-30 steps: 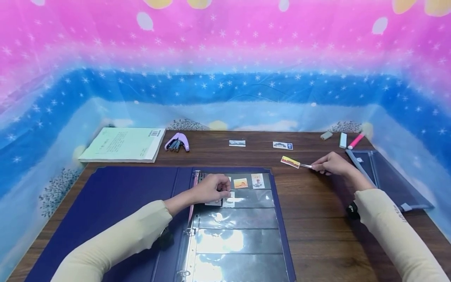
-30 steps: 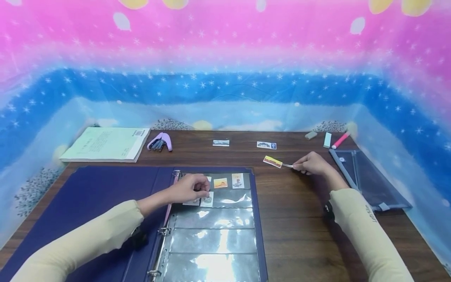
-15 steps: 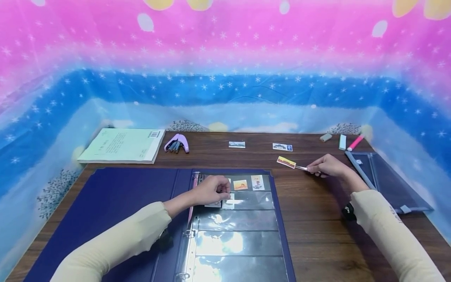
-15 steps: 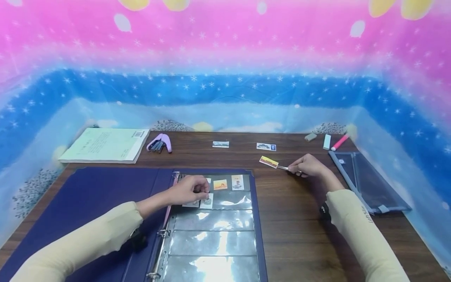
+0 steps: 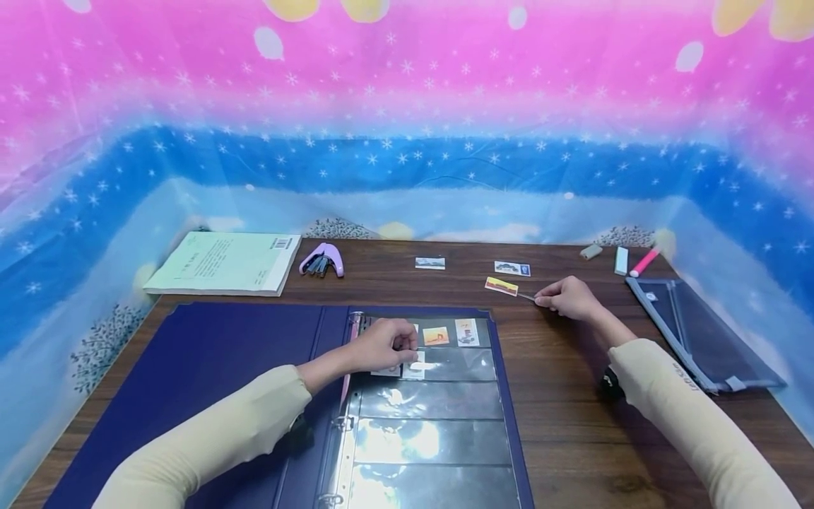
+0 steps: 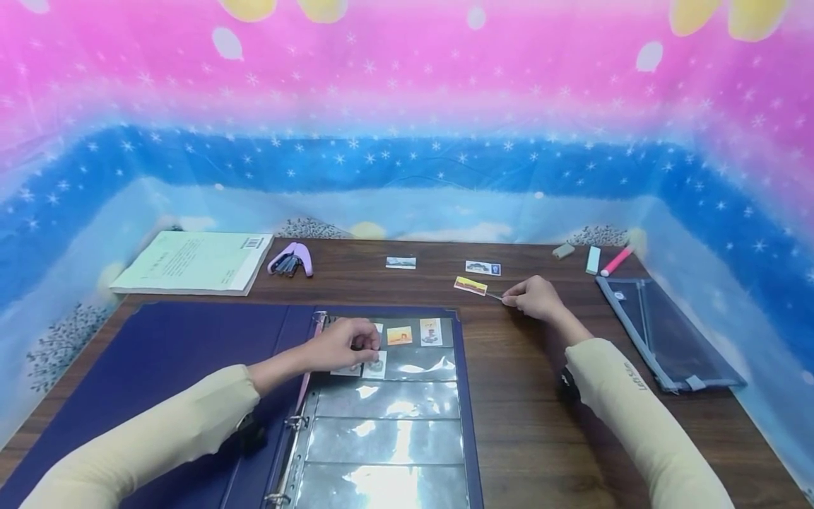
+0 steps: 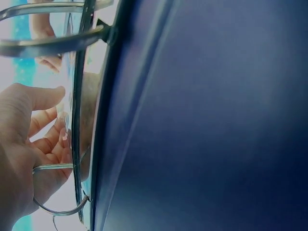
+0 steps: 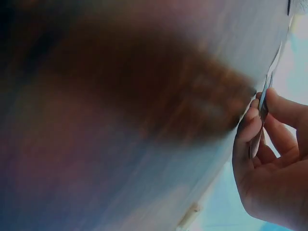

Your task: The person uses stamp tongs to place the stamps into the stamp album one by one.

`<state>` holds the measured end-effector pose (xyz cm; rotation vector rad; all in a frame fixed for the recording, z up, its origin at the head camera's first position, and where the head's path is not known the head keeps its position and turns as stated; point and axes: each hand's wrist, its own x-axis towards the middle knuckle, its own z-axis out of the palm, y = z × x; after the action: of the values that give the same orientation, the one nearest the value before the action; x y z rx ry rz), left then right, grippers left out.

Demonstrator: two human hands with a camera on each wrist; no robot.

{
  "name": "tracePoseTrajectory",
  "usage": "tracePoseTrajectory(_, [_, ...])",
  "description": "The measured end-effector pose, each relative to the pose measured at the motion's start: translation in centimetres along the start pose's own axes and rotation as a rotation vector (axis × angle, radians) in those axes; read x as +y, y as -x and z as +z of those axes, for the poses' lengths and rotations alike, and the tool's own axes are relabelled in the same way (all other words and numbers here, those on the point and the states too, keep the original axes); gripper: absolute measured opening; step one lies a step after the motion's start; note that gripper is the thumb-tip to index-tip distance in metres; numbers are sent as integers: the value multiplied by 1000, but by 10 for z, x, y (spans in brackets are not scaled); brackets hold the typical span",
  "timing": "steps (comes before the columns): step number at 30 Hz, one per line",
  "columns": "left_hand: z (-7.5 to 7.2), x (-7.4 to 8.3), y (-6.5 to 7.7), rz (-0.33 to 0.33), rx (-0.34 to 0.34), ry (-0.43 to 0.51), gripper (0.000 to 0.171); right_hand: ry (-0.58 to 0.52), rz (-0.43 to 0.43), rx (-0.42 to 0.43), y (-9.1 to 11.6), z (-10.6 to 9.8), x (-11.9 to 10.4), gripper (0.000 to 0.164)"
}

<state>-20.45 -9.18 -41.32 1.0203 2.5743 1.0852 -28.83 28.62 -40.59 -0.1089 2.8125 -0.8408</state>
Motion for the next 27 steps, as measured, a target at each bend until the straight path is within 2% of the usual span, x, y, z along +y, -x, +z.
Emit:
tracePoseTrajectory(6, [0,0,0,11,5,0,8,107,-29,88,-1,4,-5,23])
tracePoseTrajectory(14, [0,1,1,16,6,2,8,137,-36,143,-3,6,-8,23])
tracePoseTrajectory(20, [0,1,0,-4,-3,-4,8,115,-52,132,-10,2,-13,24])
tracePoseTrajectory(27, [1,0,0,-5,0,-2,8,128,-129,66,-28,-6,-28,26])
